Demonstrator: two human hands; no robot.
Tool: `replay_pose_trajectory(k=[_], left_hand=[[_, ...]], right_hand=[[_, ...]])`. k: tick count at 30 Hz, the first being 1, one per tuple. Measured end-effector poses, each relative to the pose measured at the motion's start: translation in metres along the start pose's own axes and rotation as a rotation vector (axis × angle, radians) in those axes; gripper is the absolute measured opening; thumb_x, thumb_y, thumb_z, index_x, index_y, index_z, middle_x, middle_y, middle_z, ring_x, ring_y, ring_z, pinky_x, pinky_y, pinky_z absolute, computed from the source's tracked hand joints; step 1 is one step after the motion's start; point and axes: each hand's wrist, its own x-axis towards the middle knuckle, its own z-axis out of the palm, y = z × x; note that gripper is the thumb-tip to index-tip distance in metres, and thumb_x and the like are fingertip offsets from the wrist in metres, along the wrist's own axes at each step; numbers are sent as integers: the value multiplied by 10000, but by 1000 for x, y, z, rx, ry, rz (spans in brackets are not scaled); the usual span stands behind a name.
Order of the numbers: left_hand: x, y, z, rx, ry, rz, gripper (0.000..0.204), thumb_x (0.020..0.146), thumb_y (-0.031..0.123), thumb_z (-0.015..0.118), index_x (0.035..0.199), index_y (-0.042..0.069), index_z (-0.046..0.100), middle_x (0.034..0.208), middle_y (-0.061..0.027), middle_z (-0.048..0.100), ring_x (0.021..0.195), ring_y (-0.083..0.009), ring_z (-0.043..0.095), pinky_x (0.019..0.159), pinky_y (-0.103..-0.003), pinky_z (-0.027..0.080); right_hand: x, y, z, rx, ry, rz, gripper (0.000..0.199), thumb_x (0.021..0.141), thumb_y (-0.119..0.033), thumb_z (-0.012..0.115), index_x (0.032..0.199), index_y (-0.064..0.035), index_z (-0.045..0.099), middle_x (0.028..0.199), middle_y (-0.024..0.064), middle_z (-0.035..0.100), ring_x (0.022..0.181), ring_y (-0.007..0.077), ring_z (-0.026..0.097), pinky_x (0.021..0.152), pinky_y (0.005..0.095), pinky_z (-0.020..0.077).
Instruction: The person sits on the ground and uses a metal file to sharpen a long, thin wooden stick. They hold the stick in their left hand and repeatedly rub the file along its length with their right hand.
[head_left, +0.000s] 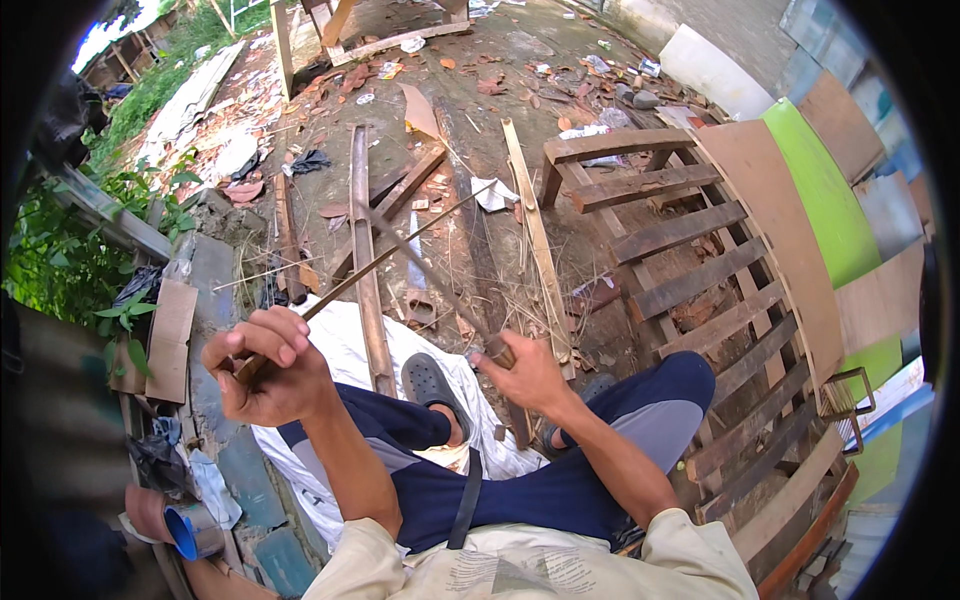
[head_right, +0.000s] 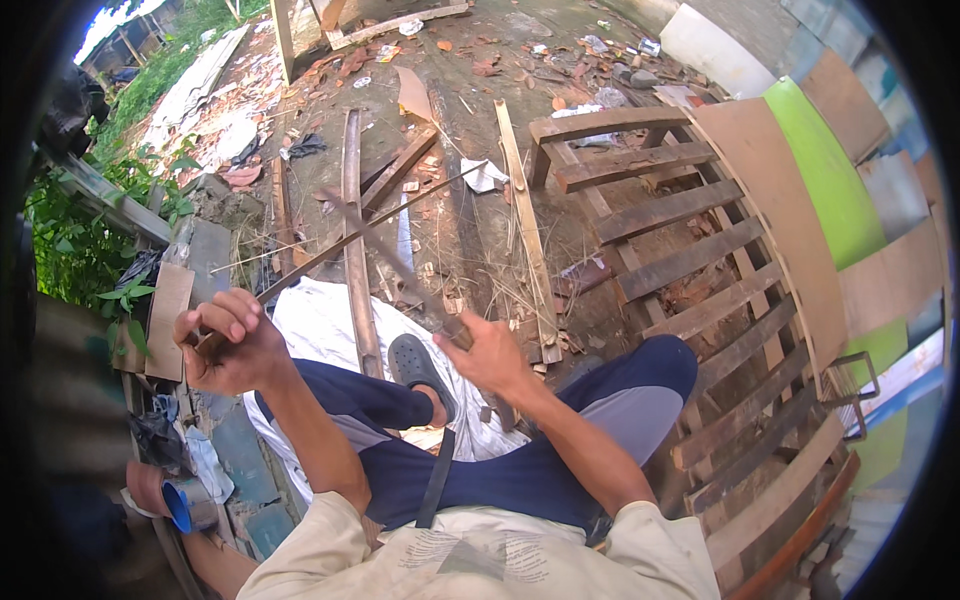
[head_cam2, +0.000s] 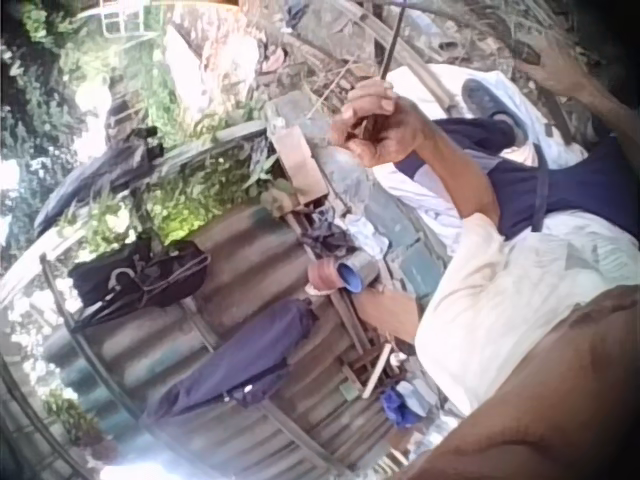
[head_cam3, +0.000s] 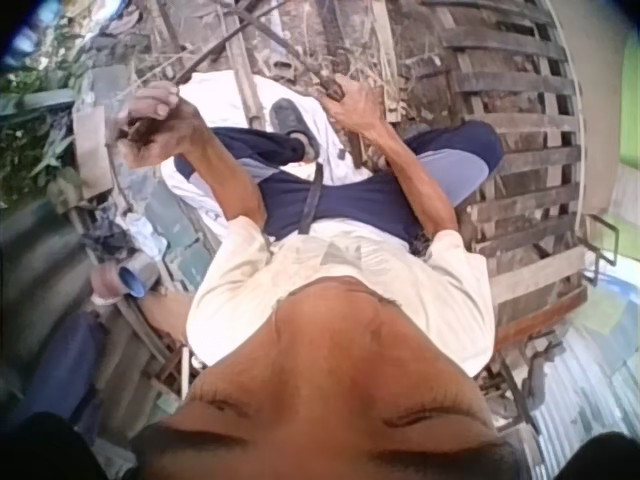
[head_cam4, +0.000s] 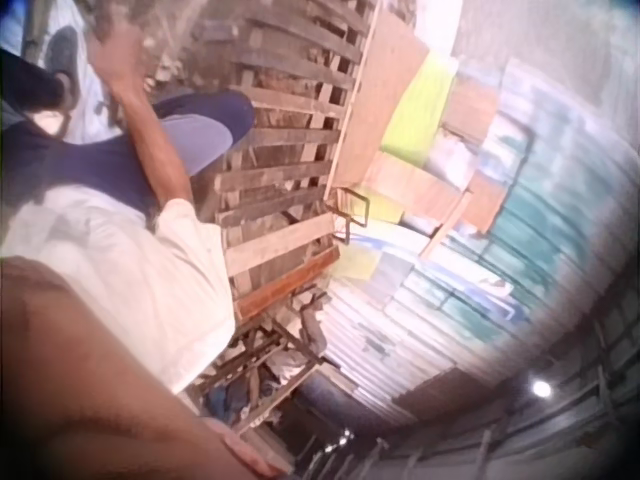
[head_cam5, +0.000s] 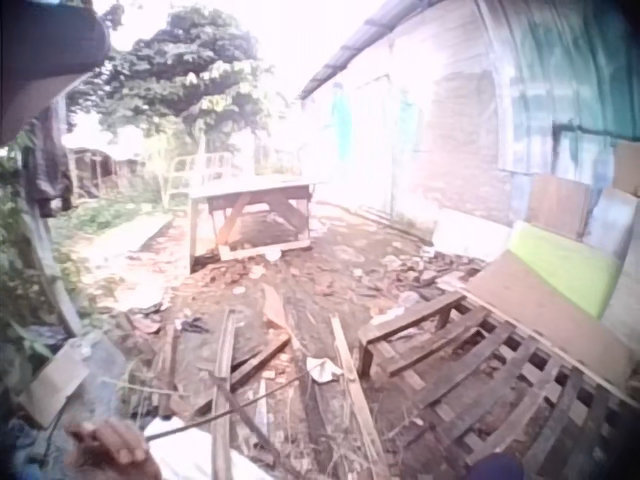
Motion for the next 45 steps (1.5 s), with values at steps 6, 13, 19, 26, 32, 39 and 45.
replay_pose_trajectory(k=[6, 13, 19, 26, 32, 39, 45], left_hand=[[-1, 5, 12, -86, 8, -95, 425, 957, 421, 460, 662, 119, 406, 587, -2, 307, 514, -129, 265, 576, -320, 261], [-9, 10, 11, -66, 52, -146, 495, 1007, 369, 384, 567, 150, 324, 495, 17, 260, 458, -108, 179, 518, -309, 225], [-12, 13, 11, -88, 12, -167, 447, 970, 309, 423, 562, 163, 310, 500, 27, 238, 467, -100, 163, 529, -303, 215], [-8, 9, 4, -101, 83, -174, 437, 941, 282, 458, 551, 170, 298, 500, 32, 224, 469, -96, 154, 525, -297, 199], [-10, 10, -2, -62, 61, -158, 446, 955, 302, 410, 546, 157, 308, 477, 23, 241, 446, -108, 158, 502, -305, 205], [-6, 8, -1, -109, 122, -183, 450, 951, 301, 417, 545, 156, 291, 475, 20, 235, 448, -107, 153, 497, -306, 200], [-4, 9, -9, -88, 122, -155, 448, 952, 300, 420, 546, 157, 293, 476, 21, 235, 448, -107, 146, 496, -306, 196]], right_hand=[[-5, -73, 21, 181, -112, -193, 304, 865, -295, 711, 816, -26, 577, 543, 158, 569, 514, 346, 627, 506, 439, 471], [30, -29, 27, 46, -56, -72, 224, 801, -238, 704, 839, -33, 623, 630, 193, 633, 632, 398, 651, 605, 469, 513], [35, -10, 23, 23, -81, -60, 232, 765, -259, 703, 826, -44, 644, 660, 212, 639, 676, 421, 650, 646, 491, 521], [64, 5, 44, -61, 8, -180, 207, 771, -216, 706, 807, -28, 627, 658, 208, 636, 647, 401, 653, 611, 459, 513], [65, 6, 30, -153, -82, 18, 265, 780, -298, 704, 886, -57, 673, 722, 225, 669, 756, 407, 680, 719, 516, 533], [88, 36, 40, -6, -63, 60, 215, 778, -230, 680, 777, -24, 619, 594, 174, 617, 573, 332, 641, 616, 440, 524], [61, -15, 32, -112, -64, -184, 234, 767, -239, 720, 776, -33, 610, 603, 181, 622, 590, 369, 651, 590, 449, 521]])
